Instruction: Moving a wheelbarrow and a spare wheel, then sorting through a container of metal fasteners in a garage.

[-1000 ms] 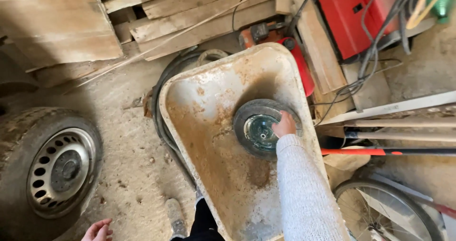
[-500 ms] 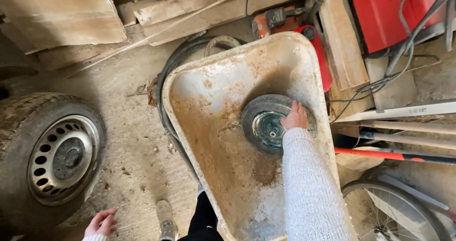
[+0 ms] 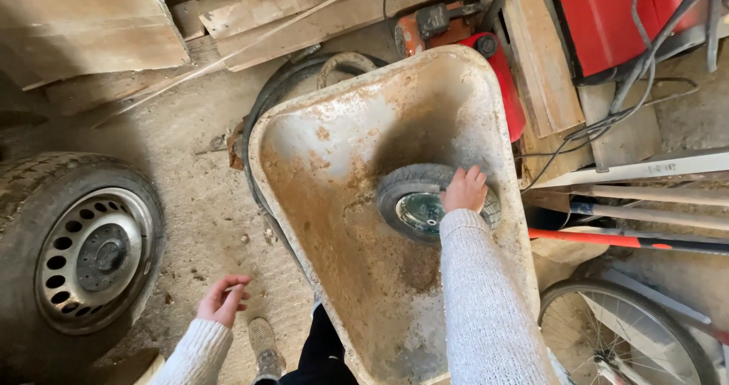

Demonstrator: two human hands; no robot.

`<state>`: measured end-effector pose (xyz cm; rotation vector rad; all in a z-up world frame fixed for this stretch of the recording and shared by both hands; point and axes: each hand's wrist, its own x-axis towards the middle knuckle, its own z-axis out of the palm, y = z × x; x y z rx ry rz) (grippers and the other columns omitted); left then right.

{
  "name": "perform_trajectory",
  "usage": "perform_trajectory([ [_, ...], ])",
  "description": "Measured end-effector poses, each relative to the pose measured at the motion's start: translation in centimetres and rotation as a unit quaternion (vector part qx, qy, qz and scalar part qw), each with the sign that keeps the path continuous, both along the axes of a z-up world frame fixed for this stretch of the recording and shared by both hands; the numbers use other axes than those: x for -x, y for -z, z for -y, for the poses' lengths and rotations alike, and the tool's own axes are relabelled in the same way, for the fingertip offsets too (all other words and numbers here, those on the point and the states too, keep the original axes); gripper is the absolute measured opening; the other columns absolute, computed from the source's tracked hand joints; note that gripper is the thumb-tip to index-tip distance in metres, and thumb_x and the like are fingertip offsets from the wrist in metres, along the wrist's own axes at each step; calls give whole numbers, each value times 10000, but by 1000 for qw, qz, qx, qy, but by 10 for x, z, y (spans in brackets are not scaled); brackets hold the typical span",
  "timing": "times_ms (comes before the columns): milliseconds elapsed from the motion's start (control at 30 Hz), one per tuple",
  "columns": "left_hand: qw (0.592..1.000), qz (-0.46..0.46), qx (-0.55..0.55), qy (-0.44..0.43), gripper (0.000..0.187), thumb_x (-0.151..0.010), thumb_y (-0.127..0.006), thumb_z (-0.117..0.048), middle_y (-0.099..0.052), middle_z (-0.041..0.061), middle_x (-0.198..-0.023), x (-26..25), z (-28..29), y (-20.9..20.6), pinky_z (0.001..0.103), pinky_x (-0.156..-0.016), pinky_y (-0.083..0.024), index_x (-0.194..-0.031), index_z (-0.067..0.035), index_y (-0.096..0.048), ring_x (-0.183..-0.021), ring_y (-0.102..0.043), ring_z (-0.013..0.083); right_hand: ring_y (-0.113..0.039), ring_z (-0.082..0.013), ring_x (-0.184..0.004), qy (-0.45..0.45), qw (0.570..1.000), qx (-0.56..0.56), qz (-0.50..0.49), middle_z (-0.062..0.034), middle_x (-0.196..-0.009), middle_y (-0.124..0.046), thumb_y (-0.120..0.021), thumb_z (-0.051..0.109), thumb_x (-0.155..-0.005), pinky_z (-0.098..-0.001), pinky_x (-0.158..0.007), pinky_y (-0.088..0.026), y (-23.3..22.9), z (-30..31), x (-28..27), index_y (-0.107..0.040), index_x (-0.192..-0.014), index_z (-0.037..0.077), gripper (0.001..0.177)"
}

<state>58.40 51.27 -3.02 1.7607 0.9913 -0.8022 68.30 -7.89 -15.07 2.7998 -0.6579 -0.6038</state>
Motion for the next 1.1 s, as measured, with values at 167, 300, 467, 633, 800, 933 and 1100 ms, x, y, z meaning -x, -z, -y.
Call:
perform_trajectory([
  [167, 998, 53, 31, 23, 250, -1091, -668, -30, -855, 107, -1202, -11, 19, -5, 395, -772, -668, -1270, -55, -840, -895, -765, 233, -463, -495, -1583, -31, 995, -96, -27, -341, -1659, -512, -1065, 506, -693, -552, -1328, -388, -24, -8, 4, -578, -1454, 25, 1023],
  [300, 995, 81, 45, 30, 251, -1097, -658, -79, -855, 74, -1168, -9, 3, 16, 363, -728, -651, -1264, -86, -844, -877, -776, 203, -730, -289, -1151, -46, 984, -144, -98, -155, -1263, -733, -1091, 462, -712, -426, -1040, -631, -67, -46, -10, -611, -1346, 32, 904],
  [467, 994, 98, 50, 8, 240, -1103, -674, -124, -812, 105, -931, -9, -23, 29, 358, -718, -638, -1250, -109, -863, -839, -765, 186, -514, -370, -1454, -148, 971, -93, -162, -164, -1605, -541, -1050, 610, -690, -485, -1170, -457, -38, -93, 21, -610, -1520, 183, 1032],
  [633, 995, 88, 39, -20, 240, -1102, -674, -103, -835, 85, -1111, -36, -37, -14, 378, -752, -638, -1257, -70, -854, -907, -764, 204, -571, -358, -1415, -149, 968, -124, -159, -140, -1566, -575, -1090, 419, -678, -480, -1144, -489, -25, -110, 73, -488, -1600, 167, 1130],
  [800, 993, 98, 52, -40, 222, -1118, -677, -112, -836, 113, -1086, -55, -75, -16, 382, -773, -645, -1240, -69, -859, -904, -759, 208, -622, -308, -1345, -142, 967, -118, -177, -73, -1414, -628, -1026, 296, -704, -465, -1097, -498, -41, -93, 111, -516, -1495, 260, 943],
  [933, 985, 138, 58, -80, 212, -1059, -688, -90, -828, 114, -1003, -79, -114, 10, 350, -677, -612, -1171, -82, -868, -831, -732, 195, -697, -352, -1321, -9, 974, -141, -177, -98, -1423, -704, -1034, 490, -681, -498, -1083, -584, -113, -97, 98, -511, -1528, 253, 1023],
  [1100, 985, 119, 75, -100, 208, -1067, -685, -102, -784, 175, -895, -153, -160, 49, 366, -639, -620, -1157, -89, -872, -781, -716, 206, -827, -331, -1211, 215, 960, -156, -89, -96, -1310, -861, -972, 641, -624, -440, -1020, -649, -246, -148, 70, -607, -1555, 312, 1052],
])
